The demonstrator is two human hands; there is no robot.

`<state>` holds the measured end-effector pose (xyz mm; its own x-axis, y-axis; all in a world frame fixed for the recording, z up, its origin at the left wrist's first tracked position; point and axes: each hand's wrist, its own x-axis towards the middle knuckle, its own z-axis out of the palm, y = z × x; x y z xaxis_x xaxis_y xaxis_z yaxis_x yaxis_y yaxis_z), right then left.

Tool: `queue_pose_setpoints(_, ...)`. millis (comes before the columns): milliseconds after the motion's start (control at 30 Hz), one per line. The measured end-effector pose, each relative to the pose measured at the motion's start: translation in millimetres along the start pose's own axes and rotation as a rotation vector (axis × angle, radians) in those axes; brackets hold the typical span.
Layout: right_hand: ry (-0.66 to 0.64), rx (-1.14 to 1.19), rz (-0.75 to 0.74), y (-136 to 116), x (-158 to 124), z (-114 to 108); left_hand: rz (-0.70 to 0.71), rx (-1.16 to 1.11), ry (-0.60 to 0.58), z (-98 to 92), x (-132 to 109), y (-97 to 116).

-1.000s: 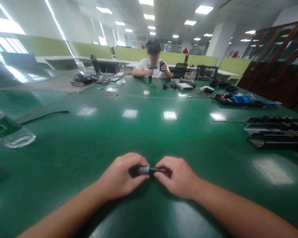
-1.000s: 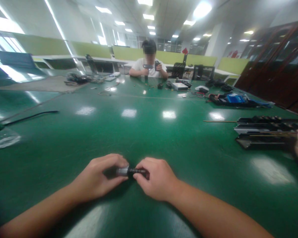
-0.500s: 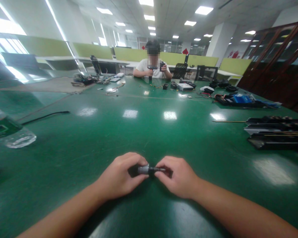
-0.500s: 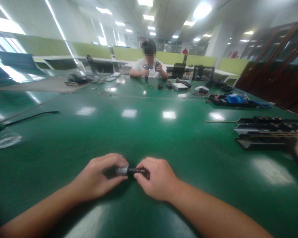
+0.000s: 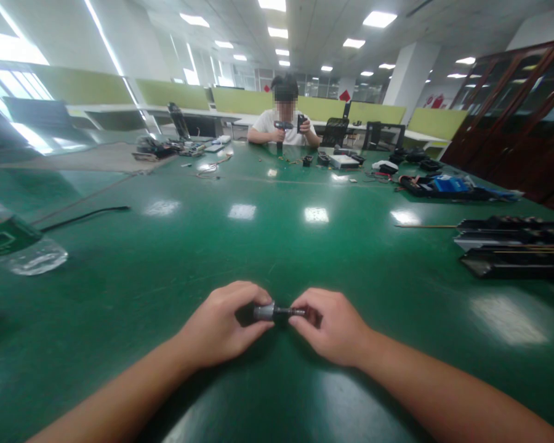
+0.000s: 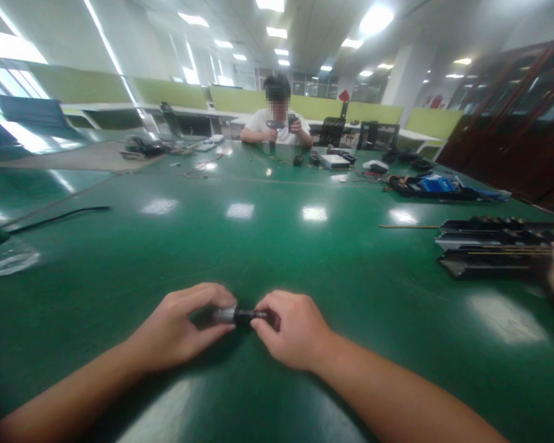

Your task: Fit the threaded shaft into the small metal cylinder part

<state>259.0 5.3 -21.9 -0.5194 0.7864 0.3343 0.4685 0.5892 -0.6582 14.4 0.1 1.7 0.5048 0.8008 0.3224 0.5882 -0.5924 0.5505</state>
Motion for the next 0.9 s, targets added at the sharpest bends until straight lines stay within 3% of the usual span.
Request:
queue_pose_setpoints(367, 0.006, -0.012, 0.014, 0, 0, 0, -0.019, 0.051, -0.038, -5.9, 0, -3)
queue_pose_setpoints(567, 0.043, -0.049, 0.028, -2, -1, -1, 0.164, 0.272, -0.007, -21.9, 6, -18)
queue_pose_setpoints(633, 0.06, -0.054, 0.015, -6, -2, -3, 0.158, 0.372, 0.042, -32.0, 8, -20)
queue_pose_setpoints(700, 0.067, -0.052, -0.012, -9, -3, -4, 0.02, 0.418, 0.133, -43.7, 7, -18)
queue_pose_setpoints(767, 0.069, -0.047, -0.039, -12, -5, -4, -0.226, 0.386, 0.231, -56.6, -1, -14)
queue_pose_setpoints(833, 0.067, -0.043, -0.062, -13, -6, -2, -0.447, 0.314, 0.31, -70.5, -17, -15)
queue_pose_setpoints(900, 0.064, -0.038, -0.083, -13, -7, 0, -0.522, 0.293, 0.369, -84.9, -45, -27)
